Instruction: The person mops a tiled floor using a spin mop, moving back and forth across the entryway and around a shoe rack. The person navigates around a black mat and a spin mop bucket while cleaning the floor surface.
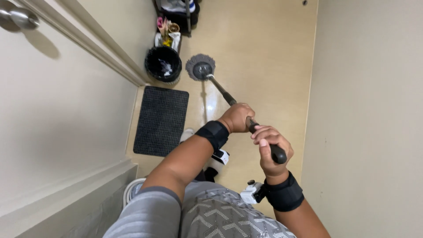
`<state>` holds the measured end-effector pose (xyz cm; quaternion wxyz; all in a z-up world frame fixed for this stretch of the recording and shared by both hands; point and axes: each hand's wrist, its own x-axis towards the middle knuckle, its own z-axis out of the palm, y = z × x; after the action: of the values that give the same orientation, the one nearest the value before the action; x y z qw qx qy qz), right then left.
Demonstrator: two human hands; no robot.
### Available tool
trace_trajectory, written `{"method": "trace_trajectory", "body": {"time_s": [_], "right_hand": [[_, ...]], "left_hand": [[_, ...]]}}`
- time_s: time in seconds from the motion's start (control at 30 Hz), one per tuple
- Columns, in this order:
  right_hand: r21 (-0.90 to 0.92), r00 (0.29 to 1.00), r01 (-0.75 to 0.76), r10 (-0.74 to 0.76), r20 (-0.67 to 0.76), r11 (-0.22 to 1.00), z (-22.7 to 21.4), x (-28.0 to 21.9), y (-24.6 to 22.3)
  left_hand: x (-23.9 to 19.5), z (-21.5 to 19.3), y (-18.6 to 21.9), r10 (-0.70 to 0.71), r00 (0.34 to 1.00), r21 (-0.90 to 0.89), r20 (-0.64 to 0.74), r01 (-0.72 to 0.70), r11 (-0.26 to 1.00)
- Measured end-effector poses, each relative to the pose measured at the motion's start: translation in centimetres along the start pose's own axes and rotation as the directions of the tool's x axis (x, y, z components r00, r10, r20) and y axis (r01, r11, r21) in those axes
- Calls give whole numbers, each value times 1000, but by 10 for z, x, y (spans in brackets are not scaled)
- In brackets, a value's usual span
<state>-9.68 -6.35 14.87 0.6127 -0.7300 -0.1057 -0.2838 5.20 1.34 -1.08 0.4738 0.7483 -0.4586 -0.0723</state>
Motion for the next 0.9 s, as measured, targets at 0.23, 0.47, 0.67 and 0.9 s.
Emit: {"method": "trace_trajectory", "body": {"time_s": [0.23, 0.47, 0.67, 0.9], "right_hand": [[-33, 982, -151, 146, -121, 988, -23, -14, -16], [123, 986, -71, 88, -140, 990, -38, 10, -28], [12, 996, -87, 88, -11, 996, -10, 28, -6], [51, 992, -99, 95, 84, 994, 6, 80, -17]], "left_hand": [[12, 18, 22, 104, 988, 29, -111, -102, 994], [37, -4, 44, 185, 964, 35, -190, -182, 983], [22, -12, 3, 143, 971, 52, -193, -135, 989], [34, -46, 21, 37, 975, -2, -218, -38, 999]]}}
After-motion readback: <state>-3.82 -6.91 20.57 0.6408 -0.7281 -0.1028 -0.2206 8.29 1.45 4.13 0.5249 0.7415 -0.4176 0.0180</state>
